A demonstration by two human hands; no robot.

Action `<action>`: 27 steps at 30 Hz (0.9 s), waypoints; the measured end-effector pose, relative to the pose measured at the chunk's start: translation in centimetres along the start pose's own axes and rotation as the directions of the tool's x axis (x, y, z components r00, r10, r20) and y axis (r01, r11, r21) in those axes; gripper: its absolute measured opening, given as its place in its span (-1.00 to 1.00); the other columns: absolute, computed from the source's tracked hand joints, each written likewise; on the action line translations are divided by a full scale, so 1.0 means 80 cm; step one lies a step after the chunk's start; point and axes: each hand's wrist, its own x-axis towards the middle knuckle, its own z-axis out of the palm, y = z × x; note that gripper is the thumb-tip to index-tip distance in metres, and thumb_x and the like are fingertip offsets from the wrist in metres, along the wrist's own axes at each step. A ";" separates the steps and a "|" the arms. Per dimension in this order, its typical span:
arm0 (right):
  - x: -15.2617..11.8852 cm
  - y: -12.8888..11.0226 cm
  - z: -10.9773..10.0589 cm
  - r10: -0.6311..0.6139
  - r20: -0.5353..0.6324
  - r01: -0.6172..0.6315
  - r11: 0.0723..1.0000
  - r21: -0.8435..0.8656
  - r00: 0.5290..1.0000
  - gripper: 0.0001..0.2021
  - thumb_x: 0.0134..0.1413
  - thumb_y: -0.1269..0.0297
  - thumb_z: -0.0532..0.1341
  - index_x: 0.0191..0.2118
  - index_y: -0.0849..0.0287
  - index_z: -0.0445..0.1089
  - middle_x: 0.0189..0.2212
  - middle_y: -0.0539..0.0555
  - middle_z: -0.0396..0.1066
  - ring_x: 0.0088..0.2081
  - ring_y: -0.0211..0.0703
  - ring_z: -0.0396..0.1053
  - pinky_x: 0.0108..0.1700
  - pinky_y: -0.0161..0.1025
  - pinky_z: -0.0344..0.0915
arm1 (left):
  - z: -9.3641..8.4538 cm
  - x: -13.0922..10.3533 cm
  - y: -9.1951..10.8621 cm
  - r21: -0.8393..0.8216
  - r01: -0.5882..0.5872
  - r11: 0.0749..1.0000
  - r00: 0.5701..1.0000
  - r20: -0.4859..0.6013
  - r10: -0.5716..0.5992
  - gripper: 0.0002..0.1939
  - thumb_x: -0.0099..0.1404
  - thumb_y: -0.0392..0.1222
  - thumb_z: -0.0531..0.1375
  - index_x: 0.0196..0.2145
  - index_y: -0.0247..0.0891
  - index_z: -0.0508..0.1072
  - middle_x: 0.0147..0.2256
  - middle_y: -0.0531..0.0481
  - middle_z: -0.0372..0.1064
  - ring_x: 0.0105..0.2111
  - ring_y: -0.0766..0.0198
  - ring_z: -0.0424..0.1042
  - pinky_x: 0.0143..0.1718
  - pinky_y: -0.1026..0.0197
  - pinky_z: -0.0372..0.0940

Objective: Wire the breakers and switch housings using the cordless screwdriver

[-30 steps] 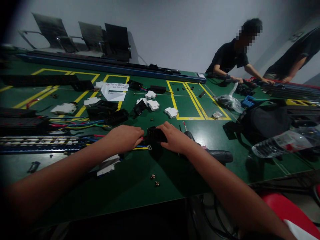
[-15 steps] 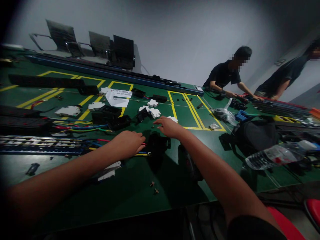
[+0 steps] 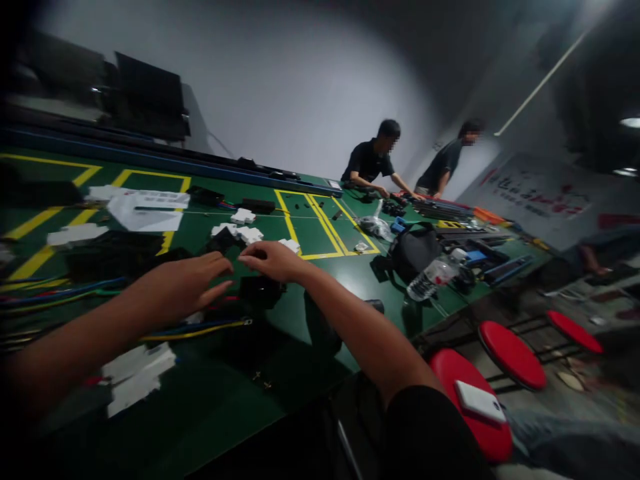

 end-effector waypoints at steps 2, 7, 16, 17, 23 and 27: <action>-0.025 -0.020 0.010 0.028 -0.003 -0.026 0.960 0.280 1.000 -0.65 0.39 -0.06 0.20 -0.02 0.13 0.47 -0.18 0.01 0.53 -0.24 -0.26 0.43 -0.18 -0.31 0.34 | -0.002 0.001 -0.001 -0.082 -0.098 0.992 0.988 -0.128 0.087 -0.75 0.42 -0.02 0.13 -0.05 -0.14 0.47 -0.11 -0.13 0.47 -0.19 0.05 0.47 -0.18 0.04 0.33; -0.076 -0.051 0.045 0.127 0.001 -0.074 0.574 0.816 0.992 -0.61 0.11 -0.10 0.44 -0.16 0.10 0.49 -0.33 -0.05 0.41 -0.38 -0.30 0.33 -0.31 -0.32 0.27 | 0.002 -0.009 0.024 -0.401 -0.156 0.903 0.957 -0.289 0.037 -0.83 0.41 0.05 0.23 -0.16 -0.05 0.47 -0.24 0.07 0.50 -0.25 0.15 0.46 -0.24 0.09 0.37; -0.170 -0.063 -0.004 0.146 -0.178 -0.074 0.931 0.358 0.973 -0.62 0.43 0.06 0.14 0.21 0.01 0.46 -0.01 0.14 0.54 -0.02 -0.04 0.48 0.07 -0.01 0.43 | -0.031 -0.009 0.065 -0.718 -0.086 0.691 0.960 -0.246 -0.136 -0.74 0.35 0.03 0.35 -0.21 -0.22 0.51 -0.16 -0.11 0.57 -0.22 0.17 0.55 -0.26 0.14 0.50; -0.198 -0.049 -0.019 0.173 -0.305 -0.120 0.975 0.185 0.936 -0.56 0.41 0.13 0.14 0.33 -0.04 0.35 0.08 0.15 0.51 0.08 0.01 0.46 0.17 0.09 0.40 | -0.038 -0.008 0.061 -0.751 -0.036 0.659 0.962 -0.205 -0.180 -0.73 0.34 0.02 0.36 -0.20 -0.23 0.49 -0.16 -0.12 0.58 -0.21 0.17 0.57 -0.27 0.15 0.51; -0.339 0.062 -0.044 0.311 -0.136 -0.339 0.838 -0.427 0.941 -0.25 0.04 0.39 0.20 0.41 0.01 0.27 0.32 0.25 0.31 0.32 0.21 0.30 0.36 0.19 0.27 | -0.059 -0.005 0.022 -0.735 0.043 0.677 0.964 -0.147 -0.220 -0.72 0.36 -0.04 0.33 -0.08 -0.25 0.48 -0.22 -0.09 0.60 -0.21 0.19 0.61 -0.24 0.18 0.52; -0.322 0.087 -0.014 0.264 -0.208 -0.335 0.770 -0.542 0.942 -0.29 0.09 0.35 0.20 0.41 0.08 0.26 0.12 0.30 0.43 0.16 0.24 0.42 0.34 0.27 0.22 | -0.039 -0.001 0.017 -0.736 0.069 0.674 0.986 -0.052 -0.157 -0.71 0.38 -0.06 0.30 -0.02 -0.25 0.52 -0.14 -0.10 0.60 -0.20 0.21 0.61 -0.21 0.19 0.53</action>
